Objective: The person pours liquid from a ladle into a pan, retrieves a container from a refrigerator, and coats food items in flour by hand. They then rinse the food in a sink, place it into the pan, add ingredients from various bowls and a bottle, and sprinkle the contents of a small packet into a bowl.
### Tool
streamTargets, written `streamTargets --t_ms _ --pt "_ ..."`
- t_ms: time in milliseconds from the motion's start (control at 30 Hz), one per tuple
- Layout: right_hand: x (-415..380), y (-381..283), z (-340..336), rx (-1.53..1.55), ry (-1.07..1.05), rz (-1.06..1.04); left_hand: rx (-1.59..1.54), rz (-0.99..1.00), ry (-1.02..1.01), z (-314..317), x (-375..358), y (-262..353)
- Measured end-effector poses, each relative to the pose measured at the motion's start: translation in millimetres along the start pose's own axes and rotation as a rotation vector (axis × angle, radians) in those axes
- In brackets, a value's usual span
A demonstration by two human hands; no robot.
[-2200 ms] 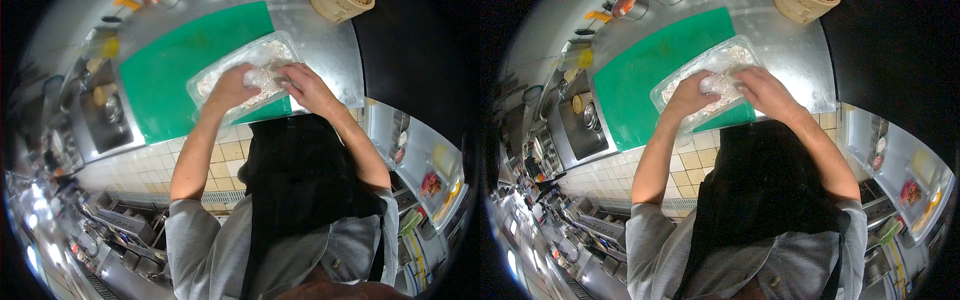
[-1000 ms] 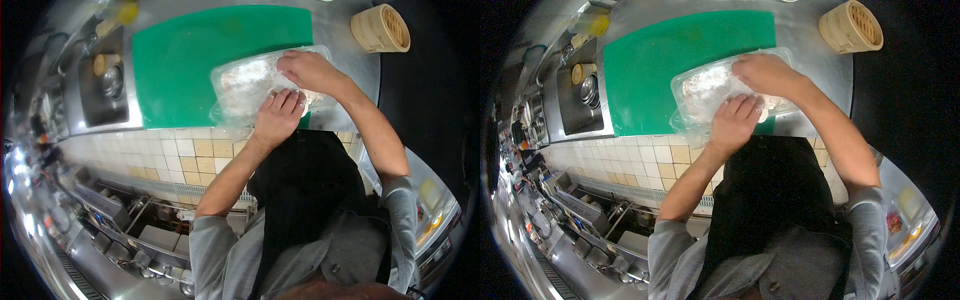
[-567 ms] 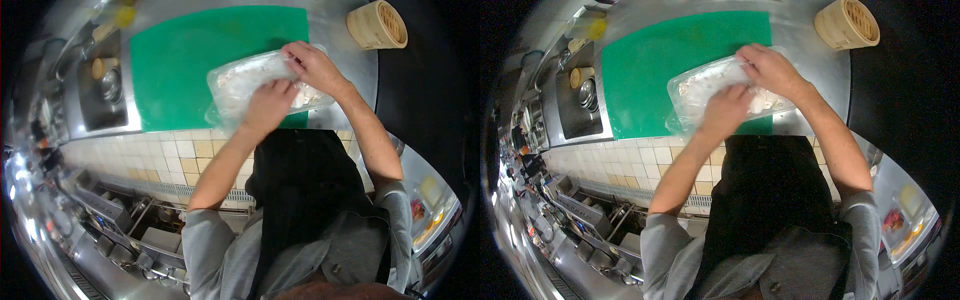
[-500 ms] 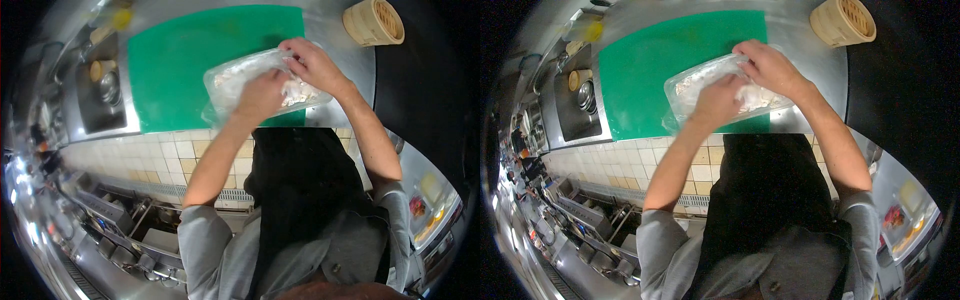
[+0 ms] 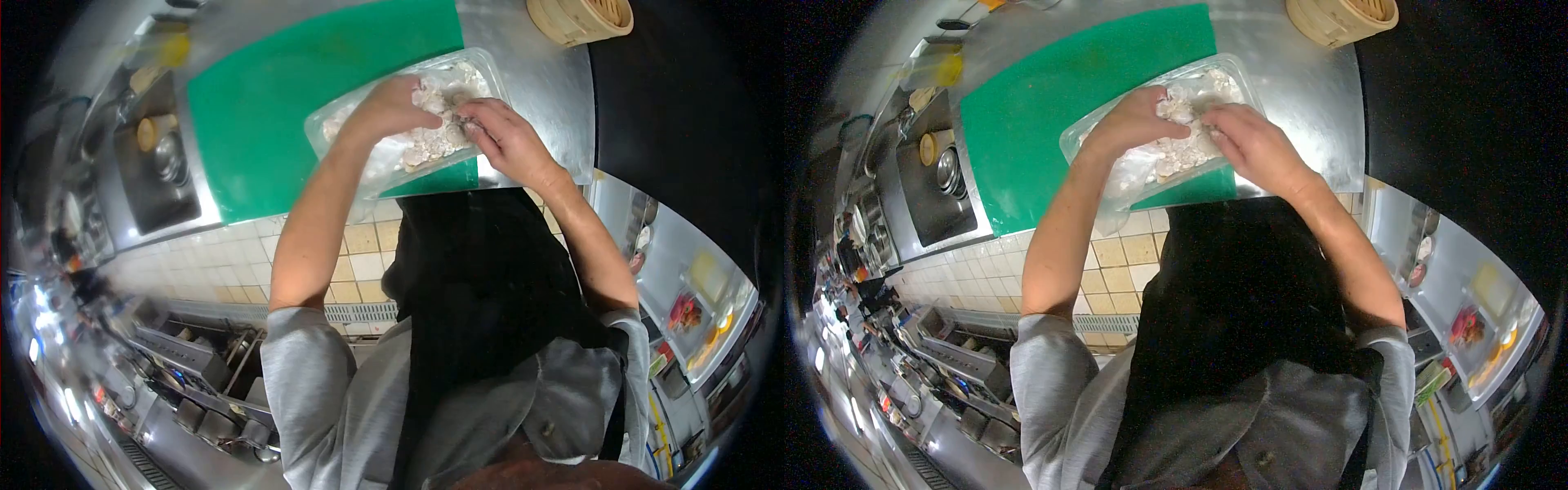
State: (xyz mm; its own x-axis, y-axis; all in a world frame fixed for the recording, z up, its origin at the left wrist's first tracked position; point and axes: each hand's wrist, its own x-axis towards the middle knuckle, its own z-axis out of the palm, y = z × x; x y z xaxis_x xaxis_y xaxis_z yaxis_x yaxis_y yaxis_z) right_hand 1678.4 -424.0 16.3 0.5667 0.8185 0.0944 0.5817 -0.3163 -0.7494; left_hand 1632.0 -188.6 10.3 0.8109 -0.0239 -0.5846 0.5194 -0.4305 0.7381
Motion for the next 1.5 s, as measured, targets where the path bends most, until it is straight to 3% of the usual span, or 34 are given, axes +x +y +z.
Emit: streamTargets --t_ms 133,200,300,433,533,600,733,1000,1233,1433,1500 --pt "-6.2 -7.4 -1.8 -0.022 -0.017 0.007 0.049 -0.005 0.042 -0.9 2.7 -0.3" --pt "-8.1 -6.9 -2.4 -0.019 -0.016 0.004 -0.191 -0.076 -0.112 -1.7 7.0 -7.2" --pt "-11.4 -5.9 -1.8 -0.016 -0.010 0.000 -0.385 -0.153 -0.117 1.7 4.4 -9.2" --pt "-14.8 -5.4 0.6 -0.027 -0.003 -0.006 -0.417 -0.212 -0.042 2.4 -3.7 -2.7" --pt "-14.2 -7.4 0.6 -0.018 -0.011 -0.002 -0.466 -0.246 -0.150 0.3 -2.5 -5.4" --pt "-13.8 -8.2 2.6 -0.025 -0.017 -0.004 -0.437 -0.279 -0.069 1.9 -6.7 -1.0" --pt "-15.7 -12.4 4.9 -0.051 -0.052 -0.011 -0.609 -0.238 -0.199 5.3 2.3 -17.1" --pt "-16.6 -11.1 13.4 -0.132 -0.050 -0.134 -0.603 -0.237 -0.092 7.9 -15.4 11.1" --pt "-26.3 -6.9 3.0 -0.166 -0.127 -0.094 -0.788 -0.112 -0.124 18.3 -2.0 -15.9" --pt "-14.1 -15.4 4.0 -0.081 -0.016 -0.138 -0.773 -0.139 -0.086 18.2 -7.7 -8.6" --pt "-10.4 -15.0 7.4 -0.089 -0.065 -0.163 -0.812 -0.188 -0.067 21.0 -2.6 -18.7"
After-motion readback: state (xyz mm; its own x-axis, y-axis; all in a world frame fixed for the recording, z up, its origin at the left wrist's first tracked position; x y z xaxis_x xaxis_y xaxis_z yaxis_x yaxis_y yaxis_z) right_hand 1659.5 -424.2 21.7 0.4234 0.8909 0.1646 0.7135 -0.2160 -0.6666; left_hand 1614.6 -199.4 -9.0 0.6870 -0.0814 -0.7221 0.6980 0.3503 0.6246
